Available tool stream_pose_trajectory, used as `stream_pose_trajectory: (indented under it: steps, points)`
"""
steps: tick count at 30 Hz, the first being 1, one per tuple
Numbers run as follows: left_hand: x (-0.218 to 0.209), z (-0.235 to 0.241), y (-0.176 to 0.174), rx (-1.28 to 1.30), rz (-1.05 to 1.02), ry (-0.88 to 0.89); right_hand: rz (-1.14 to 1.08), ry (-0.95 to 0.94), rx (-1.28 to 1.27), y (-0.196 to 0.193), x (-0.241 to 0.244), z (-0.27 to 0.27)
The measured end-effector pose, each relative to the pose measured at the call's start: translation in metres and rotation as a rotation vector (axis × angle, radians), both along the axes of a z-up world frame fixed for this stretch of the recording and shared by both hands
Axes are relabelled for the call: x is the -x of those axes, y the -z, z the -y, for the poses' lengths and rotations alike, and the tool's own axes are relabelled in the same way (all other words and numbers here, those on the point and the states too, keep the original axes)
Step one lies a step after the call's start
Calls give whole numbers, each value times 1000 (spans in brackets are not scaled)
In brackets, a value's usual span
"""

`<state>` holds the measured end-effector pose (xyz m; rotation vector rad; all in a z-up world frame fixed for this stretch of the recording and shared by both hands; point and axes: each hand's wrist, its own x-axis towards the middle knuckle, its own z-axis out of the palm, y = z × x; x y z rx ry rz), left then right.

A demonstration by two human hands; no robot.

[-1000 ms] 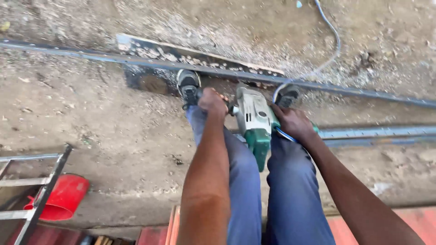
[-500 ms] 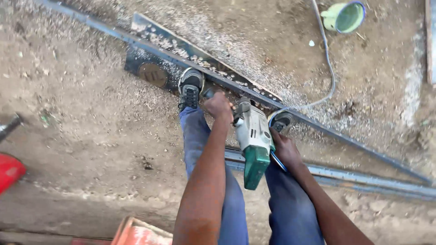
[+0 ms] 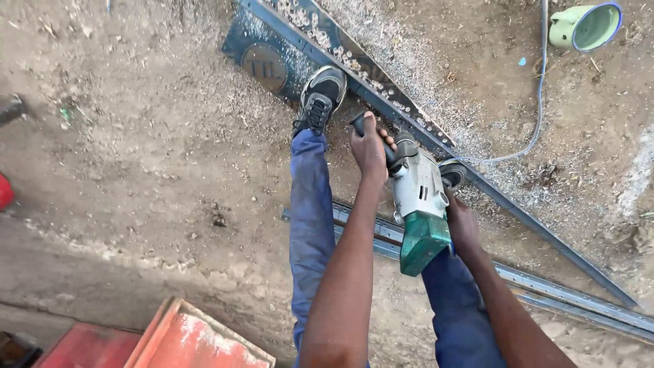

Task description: Using a heavy-duty electric drill to bore multiple holes into a metal beam on the ground.

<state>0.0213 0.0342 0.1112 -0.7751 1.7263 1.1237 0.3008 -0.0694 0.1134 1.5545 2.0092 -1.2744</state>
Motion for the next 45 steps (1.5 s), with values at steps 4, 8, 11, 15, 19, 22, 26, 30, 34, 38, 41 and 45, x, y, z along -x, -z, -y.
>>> stream_pose_trajectory:
  steps: [4,8,11,15,19,22,26,30,34,38,41,45]
  points:
    - [-7,-18,-1,41,-62,54,5,74,-37,-33,30,-14]
    - [-9,-15,38,207,-155,105,53,106,23,-5,13,-3]
    - [-11,13,97,321,-196,103,115,16,98,6,-2,0]
    - [-12,33,99,484,-277,236,42,34,151,29,-15,7]
    - [-18,31,102,433,-142,295,-13,-42,105,34,-16,-5]
    - [-22,41,94,605,-200,720,-91,-28,106,6,-1,-25]
    - [-30,41,92,814,-306,1450,-101,-17,137,-5,-3,-40]
    - [-6,14,94,976,-349,1930,-70,9,238,14,-14,-29]
    - [-7,12,100,1002,-273,2167,-95,-57,226,7,-11,-37]
    - [14,37,111,812,11,1808,42,-170,324,-17,-3,-69]
    - [0,37,113,768,20,1907,47,-186,383,-28,11,-81]
    - [6,43,109,864,31,1994,47,-217,334,-16,13,-56]
